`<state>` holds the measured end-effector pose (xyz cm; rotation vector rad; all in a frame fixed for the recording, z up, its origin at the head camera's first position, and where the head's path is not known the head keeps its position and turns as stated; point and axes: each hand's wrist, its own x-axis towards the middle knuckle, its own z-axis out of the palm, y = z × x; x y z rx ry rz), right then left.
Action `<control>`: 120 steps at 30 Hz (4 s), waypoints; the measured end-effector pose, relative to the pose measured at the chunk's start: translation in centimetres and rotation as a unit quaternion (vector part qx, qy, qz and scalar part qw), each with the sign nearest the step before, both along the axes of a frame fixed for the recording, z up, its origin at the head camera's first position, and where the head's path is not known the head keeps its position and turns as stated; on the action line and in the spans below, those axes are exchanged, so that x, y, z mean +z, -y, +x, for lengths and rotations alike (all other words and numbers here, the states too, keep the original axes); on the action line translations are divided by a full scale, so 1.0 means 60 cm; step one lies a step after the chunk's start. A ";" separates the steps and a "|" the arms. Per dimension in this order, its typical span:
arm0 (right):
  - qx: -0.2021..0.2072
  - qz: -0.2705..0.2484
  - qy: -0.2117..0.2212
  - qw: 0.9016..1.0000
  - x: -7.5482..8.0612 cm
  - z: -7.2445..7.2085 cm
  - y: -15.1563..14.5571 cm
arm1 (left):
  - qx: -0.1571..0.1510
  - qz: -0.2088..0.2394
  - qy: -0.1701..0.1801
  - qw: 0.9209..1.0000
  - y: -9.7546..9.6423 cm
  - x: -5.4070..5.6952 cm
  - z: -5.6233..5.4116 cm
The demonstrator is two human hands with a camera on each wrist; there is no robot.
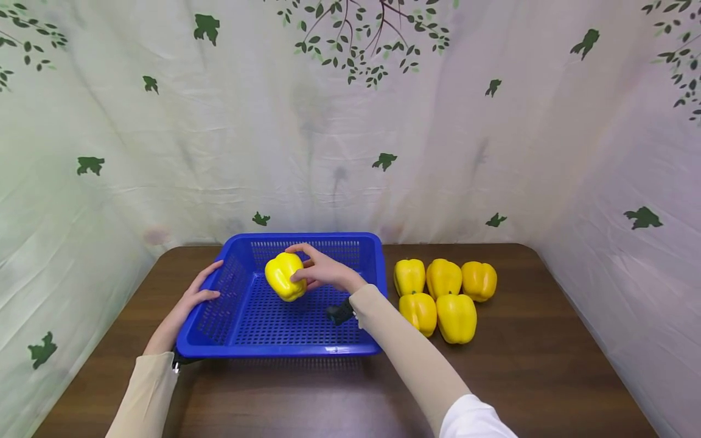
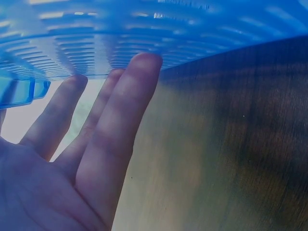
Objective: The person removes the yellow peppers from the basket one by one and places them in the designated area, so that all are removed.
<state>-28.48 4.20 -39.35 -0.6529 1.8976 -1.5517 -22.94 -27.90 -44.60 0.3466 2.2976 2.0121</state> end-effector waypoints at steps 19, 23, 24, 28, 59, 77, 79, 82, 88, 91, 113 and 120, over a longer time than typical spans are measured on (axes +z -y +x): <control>-0.054 -0.013 -0.008 0.998 0.018 0.012 -0.072 | 0.003 -0.008 -0.003 1.000 0.000 0.000 0.001; -0.062 -0.013 -0.011 0.998 0.021 0.015 -0.087 | 0.005 -0.008 -0.002 1.000 0.000 -0.001 0.001; -0.063 -0.013 -0.014 0.998 0.021 0.016 -0.091 | 0.005 -0.008 -0.002 1.000 0.000 -0.001 0.001; -0.069 -0.008 -0.020 0.997 0.021 0.019 -0.106 | 0.006 -0.007 -0.006 1.000 0.000 -0.001 0.001; -0.124 -0.023 -0.026 0.992 0.036 0.050 -0.216 | -0.001 0.006 -0.016 1.000 -0.002 -0.002 0.001; -0.166 -0.013 -0.048 0.985 0.036 0.067 -0.280 | 0.002 0.014 -0.046 0.999 -0.003 -0.008 -0.002; -0.166 -0.015 -0.049 0.985 0.035 0.068 -0.286 | 0.000 0.015 -0.051 0.999 -0.002 -0.009 -0.002; -0.171 -0.015 -0.050 0.984 0.035 0.070 -0.295 | -0.003 0.016 -0.055 0.998 -0.002 -0.009 -0.003; -0.177 -0.017 -0.055 0.983 0.035 0.077 -0.314 | -0.008 0.019 -0.055 0.998 -0.002 -0.009 -0.004; -0.185 -0.010 -0.056 0.981 0.035 0.081 -0.325 | -0.009 0.019 -0.053 0.998 -0.002 -0.010 -0.004; -0.227 0.024 -0.059 0.972 0.016 0.116 -0.428 | -0.006 0.011 -0.016 1.000 -0.001 -0.006 -0.001; -0.231 0.025 -0.072 0.970 0.005 0.123 -0.462 | -0.005 0.004 -0.009 1.000 -0.001 -0.007 -0.001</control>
